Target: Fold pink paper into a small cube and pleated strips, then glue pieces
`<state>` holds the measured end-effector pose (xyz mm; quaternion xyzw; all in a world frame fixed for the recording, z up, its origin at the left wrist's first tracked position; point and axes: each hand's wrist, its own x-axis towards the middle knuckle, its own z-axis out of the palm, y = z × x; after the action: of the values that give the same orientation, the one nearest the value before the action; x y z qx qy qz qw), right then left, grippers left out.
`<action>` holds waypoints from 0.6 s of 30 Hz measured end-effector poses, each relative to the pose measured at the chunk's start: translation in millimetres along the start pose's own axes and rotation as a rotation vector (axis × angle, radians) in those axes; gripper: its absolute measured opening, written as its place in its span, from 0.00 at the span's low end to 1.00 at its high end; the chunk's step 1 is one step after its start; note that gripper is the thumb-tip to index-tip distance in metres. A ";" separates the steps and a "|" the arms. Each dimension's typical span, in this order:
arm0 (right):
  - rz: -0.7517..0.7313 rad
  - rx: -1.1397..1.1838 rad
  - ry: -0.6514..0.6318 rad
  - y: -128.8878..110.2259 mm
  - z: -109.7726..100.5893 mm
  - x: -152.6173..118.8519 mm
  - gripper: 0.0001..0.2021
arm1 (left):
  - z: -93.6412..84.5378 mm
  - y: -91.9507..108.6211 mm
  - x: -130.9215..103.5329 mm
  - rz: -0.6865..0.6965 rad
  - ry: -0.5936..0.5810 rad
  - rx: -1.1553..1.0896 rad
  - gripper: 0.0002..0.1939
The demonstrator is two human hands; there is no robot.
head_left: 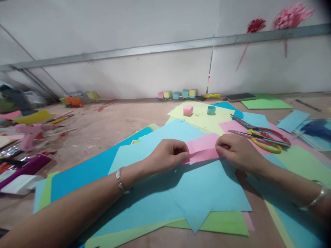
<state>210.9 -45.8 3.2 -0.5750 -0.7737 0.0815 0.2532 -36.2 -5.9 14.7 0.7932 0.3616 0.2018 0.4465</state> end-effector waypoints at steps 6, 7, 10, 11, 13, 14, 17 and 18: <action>-0.180 -0.206 -0.060 1.2 7.8 -3.1 0.09 | 9.7 7.3 -7.6 -0.006 -0.013 0.362 0.07; -0.219 -0.229 -0.057 1.6 9.5 -3.5 0.09 | 10.5 6.8 -8.1 0.006 -0.006 0.399 0.06; -0.300 -0.273 -0.049 1.7 13.4 -4.1 0.10 | 12.0 5.4 -9.4 0.070 0.002 0.544 0.03; -0.317 -0.287 -0.051 1.2 14.2 -4.2 0.10 | 12.1 5.2 -9.7 0.097 -0.011 0.601 0.02; -0.341 -0.311 -0.055 0.1 15.1 -4.2 0.11 | 11.8 4.9 -10.0 0.134 -0.069 0.681 0.04; -0.351 -0.321 -0.052 -0.4 15.4 -4.1 0.11 | 11.3 4.6 -9.9 0.144 -0.101 0.697 0.06; -0.372 -0.331 -0.038 -0.3 16.1 -3.7 0.12 | 9.0 2.8 -8.8 0.193 -0.165 0.665 0.09; -0.375 -0.330 -0.031 0.2 16.3 -3.6 0.12 | 8.0 1.7 -8.1 0.218 -0.185 0.640 0.11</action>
<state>203.9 -46.4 -12.0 -0.4538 -0.8734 -0.0853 0.1546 -35.7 -17.2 12.1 0.9419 0.2775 0.0518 0.1819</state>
